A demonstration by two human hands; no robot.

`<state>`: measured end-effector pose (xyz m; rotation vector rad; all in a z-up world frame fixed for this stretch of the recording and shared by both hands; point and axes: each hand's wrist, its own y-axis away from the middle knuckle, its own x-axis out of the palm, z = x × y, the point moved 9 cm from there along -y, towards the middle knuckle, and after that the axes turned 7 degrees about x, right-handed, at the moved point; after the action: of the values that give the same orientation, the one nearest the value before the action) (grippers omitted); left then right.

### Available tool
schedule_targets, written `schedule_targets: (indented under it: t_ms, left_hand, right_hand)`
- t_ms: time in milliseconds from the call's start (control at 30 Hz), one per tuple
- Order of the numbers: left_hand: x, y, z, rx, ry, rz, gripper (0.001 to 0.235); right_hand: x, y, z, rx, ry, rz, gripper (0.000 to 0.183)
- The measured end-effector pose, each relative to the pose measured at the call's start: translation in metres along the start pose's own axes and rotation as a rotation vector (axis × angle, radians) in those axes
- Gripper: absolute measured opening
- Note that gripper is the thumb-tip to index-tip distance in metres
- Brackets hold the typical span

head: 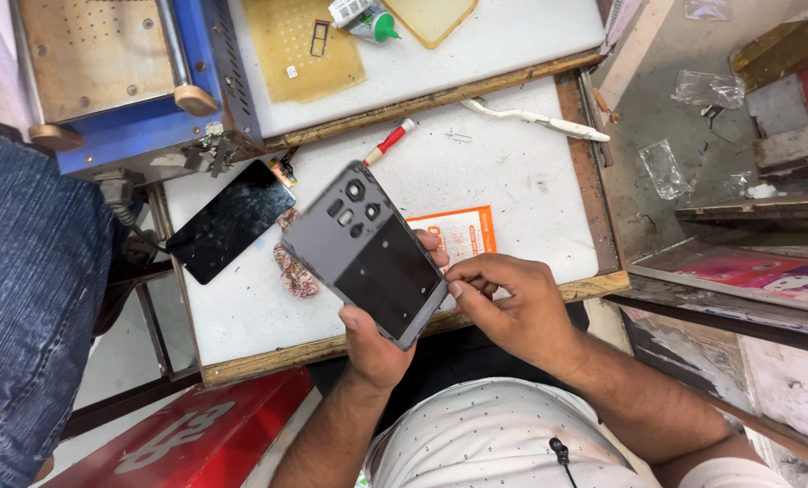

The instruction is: The person disassembles a smartphone, removes the back cover, and cleans the rear surface with a cloth. They then reassemble the device, connect a charging cable, and apply adhesive to the battery area.

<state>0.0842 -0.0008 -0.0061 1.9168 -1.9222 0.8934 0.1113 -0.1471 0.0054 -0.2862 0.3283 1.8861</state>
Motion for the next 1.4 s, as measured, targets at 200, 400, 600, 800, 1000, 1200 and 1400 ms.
schedule_targets:
  t_ms: [200,400,600,800,1000,1200,1400]
  left_hand:
    - [0.008,0.006,-0.004,0.061,-0.242,0.107,0.097]
    - [0.005,0.008,-0.007,0.054,-0.257,0.124,0.095]
    - [0.002,0.008,-0.008,0.055,-0.277,0.117,0.096]
    - [-0.01,0.009,-0.009,0.039,-0.27,0.032,0.1]
    - [-0.012,0.006,-0.002,-0.027,-0.082,-0.026,0.104]
    - [-0.011,0.005,0.008,-0.123,0.083,-0.039,0.101]
    - [-0.003,0.011,0.017,-0.201,0.175,0.048,0.102]
  right_hand:
    - [0.003,-0.003,0.021,-0.107,0.243,-0.028,0.011]
    - [0.006,-0.002,0.032,-0.231,0.373,-0.053,0.012]
    - [0.006,-0.002,0.033,-0.258,0.317,-0.026,0.011]
    - [0.003,0.005,0.029,-0.298,0.243,-0.015,0.009]
    - [0.003,0.008,0.011,-0.225,0.257,0.041,0.008]
    - [-0.007,-0.001,0.011,-0.144,0.117,0.01,0.011]
    - [-0.018,-0.008,0.024,-0.153,0.03,0.014,0.018]
